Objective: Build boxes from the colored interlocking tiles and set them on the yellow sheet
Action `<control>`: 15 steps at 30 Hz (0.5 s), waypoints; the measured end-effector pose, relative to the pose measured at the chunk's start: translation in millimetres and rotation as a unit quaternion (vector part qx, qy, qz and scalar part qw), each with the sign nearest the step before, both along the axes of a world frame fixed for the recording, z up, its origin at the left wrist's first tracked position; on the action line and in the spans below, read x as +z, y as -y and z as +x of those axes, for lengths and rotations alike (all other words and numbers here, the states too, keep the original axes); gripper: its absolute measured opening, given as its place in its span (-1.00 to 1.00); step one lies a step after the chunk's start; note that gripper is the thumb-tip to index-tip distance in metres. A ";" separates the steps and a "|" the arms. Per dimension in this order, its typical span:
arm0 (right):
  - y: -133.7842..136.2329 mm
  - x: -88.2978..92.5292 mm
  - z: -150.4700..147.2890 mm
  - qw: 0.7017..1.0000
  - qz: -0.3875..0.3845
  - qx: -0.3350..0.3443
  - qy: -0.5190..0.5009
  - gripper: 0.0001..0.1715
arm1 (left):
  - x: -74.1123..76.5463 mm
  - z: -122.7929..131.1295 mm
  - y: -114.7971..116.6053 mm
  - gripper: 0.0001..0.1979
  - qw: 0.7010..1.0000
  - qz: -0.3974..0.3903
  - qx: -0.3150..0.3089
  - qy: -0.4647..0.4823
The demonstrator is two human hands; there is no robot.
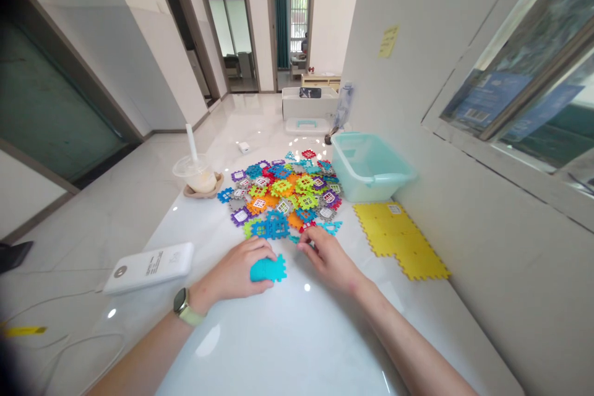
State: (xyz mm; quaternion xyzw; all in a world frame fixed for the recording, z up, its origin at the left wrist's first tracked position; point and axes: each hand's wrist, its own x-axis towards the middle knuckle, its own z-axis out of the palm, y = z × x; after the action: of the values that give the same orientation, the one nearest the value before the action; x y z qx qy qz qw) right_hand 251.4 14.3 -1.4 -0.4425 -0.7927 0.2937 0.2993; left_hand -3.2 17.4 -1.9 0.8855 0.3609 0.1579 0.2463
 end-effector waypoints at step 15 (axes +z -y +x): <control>5.5 3.5 7.2 0.977 0.012 -0.038 0.208 -0.67 | 11.1 -9.2 -1.3 -0.51 0.997 -0.068 0.010 -0.024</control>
State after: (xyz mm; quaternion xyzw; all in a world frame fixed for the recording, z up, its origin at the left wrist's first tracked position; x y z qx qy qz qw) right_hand 258.6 8.8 2.1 -0.5206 -0.8234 0.1742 0.1440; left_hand -12.4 18.6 9.2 0.8668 0.3851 0.1142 0.2954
